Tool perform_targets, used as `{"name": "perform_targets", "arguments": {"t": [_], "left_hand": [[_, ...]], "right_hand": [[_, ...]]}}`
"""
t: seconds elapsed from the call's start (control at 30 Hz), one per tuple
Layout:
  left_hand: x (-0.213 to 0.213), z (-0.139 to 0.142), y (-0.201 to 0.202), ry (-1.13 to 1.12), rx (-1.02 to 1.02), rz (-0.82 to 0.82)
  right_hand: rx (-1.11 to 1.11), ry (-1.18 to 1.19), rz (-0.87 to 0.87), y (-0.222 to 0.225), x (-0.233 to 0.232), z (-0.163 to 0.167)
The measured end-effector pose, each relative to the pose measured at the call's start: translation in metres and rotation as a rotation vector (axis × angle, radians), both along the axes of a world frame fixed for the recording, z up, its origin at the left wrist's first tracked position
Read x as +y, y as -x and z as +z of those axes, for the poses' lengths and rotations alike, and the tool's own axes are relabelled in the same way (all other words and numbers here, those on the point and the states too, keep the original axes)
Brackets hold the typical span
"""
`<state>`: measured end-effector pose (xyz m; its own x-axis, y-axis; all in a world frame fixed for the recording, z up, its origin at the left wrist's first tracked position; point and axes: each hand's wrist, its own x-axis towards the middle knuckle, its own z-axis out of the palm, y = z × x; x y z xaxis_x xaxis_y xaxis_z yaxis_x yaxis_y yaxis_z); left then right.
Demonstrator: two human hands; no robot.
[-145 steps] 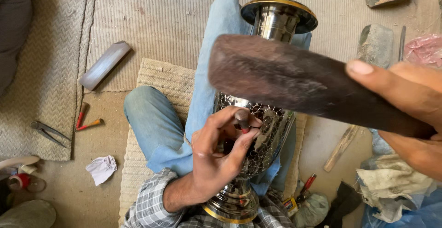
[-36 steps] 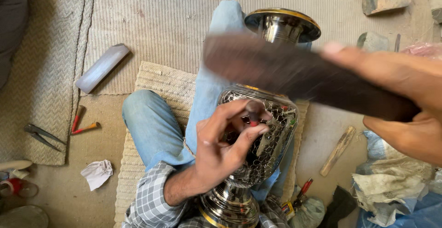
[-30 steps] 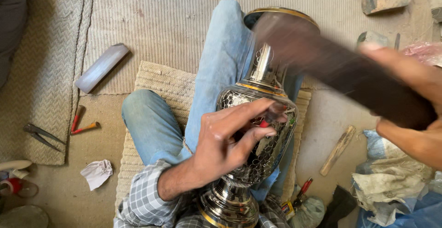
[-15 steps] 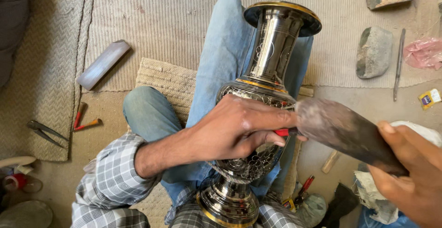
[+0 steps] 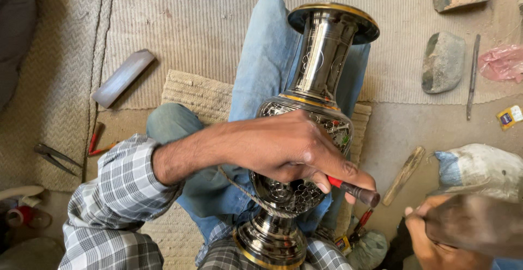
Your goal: The person sits on the floor with a brass vase held between their legs and engraves a decorative pattern onto its surface. They hold a chisel against the vase with one hand and strike it repeatedly with a wooden mallet, repositioning the chisel to work on different spots of the pattern.
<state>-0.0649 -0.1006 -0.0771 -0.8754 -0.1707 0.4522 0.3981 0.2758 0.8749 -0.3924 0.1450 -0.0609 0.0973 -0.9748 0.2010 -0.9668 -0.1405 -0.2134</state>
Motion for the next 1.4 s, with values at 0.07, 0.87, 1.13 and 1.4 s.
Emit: {"name": "perform_targets", "arguments": {"t": [0.07, 0.87, 1.13, 1.4], "left_hand": [[-0.003, 0.001, 0.006, -0.005, -0.054, -0.023], [-0.001, -0.002, -0.006, 0.047, -0.015, 0.175], [0.054, 0.007, -0.011, -0.583, -0.102, 0.855], [0.088, -0.014, 0.004, -0.619, 0.165, 1.114]], "right_hand": [[-0.095, 0.079, -0.006, -0.008, 0.008, -0.011], [-0.013, -0.015, -0.028, 0.006, -0.016, 0.01], [-0.039, -0.116, 0.138, -0.023, -0.111, 0.048], [-0.029, -0.382, 0.139, -0.056, -0.192, 0.103]]}}
